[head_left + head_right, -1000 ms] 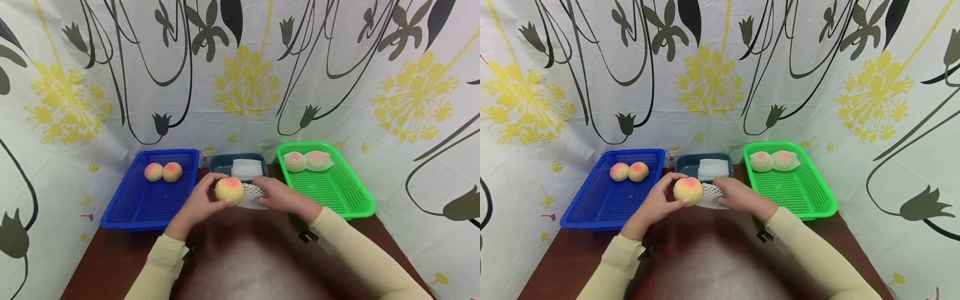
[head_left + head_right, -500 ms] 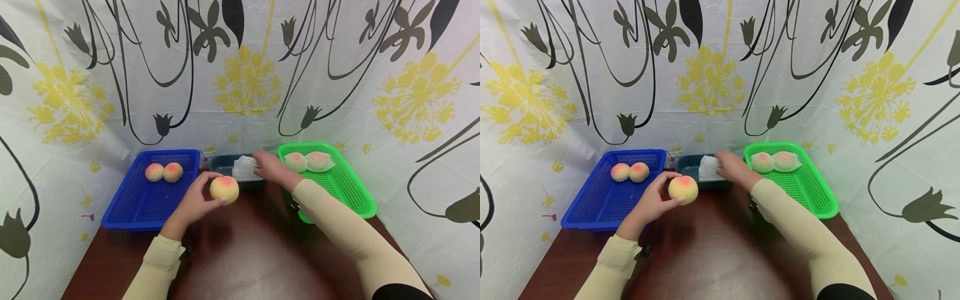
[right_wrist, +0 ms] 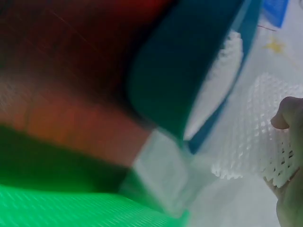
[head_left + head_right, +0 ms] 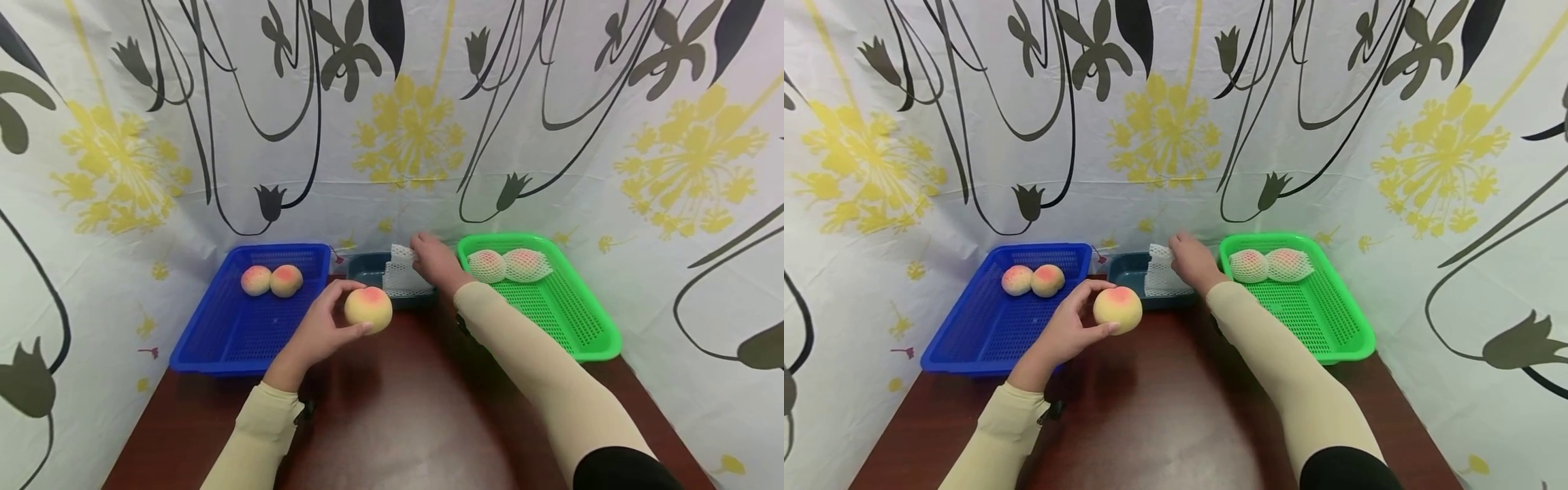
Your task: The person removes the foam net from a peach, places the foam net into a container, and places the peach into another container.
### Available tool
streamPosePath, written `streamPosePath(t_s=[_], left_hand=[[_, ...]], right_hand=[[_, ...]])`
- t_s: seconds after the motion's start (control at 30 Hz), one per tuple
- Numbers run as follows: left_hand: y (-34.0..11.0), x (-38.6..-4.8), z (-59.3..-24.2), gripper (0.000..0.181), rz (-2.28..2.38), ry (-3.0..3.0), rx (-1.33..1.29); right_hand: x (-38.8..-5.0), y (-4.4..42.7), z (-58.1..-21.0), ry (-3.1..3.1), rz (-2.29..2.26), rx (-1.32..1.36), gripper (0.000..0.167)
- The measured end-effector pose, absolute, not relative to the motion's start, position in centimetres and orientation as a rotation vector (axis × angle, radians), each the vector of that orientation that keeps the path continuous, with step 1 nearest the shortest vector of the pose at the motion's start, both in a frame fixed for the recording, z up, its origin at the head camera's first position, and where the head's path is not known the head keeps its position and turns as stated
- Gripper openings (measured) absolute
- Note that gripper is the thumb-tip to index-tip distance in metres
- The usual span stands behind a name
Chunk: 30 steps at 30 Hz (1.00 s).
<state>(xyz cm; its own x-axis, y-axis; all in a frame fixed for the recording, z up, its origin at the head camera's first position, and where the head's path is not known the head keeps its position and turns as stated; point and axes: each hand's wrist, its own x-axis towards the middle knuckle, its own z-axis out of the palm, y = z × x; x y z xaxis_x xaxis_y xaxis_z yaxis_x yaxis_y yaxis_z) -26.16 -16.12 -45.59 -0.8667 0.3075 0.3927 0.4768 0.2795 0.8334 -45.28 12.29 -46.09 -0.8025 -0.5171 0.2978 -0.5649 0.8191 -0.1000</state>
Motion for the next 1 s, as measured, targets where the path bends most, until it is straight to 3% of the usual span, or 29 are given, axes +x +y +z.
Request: streamPosePath(t_s=[0.2, 0.53, 0.73, 0.9, 1.0], left_hand=[[-16.1, -26.3, -45.7, 0.064, -1.644, -2.385, -0.743], [-16.5, -26.3, -46.0, 0.065, -1.643, -2.407, -0.714], [-16.7, -26.2, -45.9, 0.065, -1.635, -2.424, -0.696], [-16.8, -26.1, -45.5, 0.064, -1.634, -2.429, -0.695], [-16.9, -26.3, -45.4, 0.064, -1.616, -2.443, -0.691]], right_hand=[[-45.8, 12.4, -49.2, -2.861, 0.242, 0.891, 0.017], [-46.5, 13.1, -50.5, -3.115, 0.548, 0.932, 0.041], [-46.7, 12.7, -49.9, -3.127, 0.507, 0.967, 0.016], [-48.3, 12.4, -50.3, -3.189, 0.453, 0.948, 0.017], [-50.6, 12.7, -52.5, -3.185, 0.438, 0.993, 0.016]])
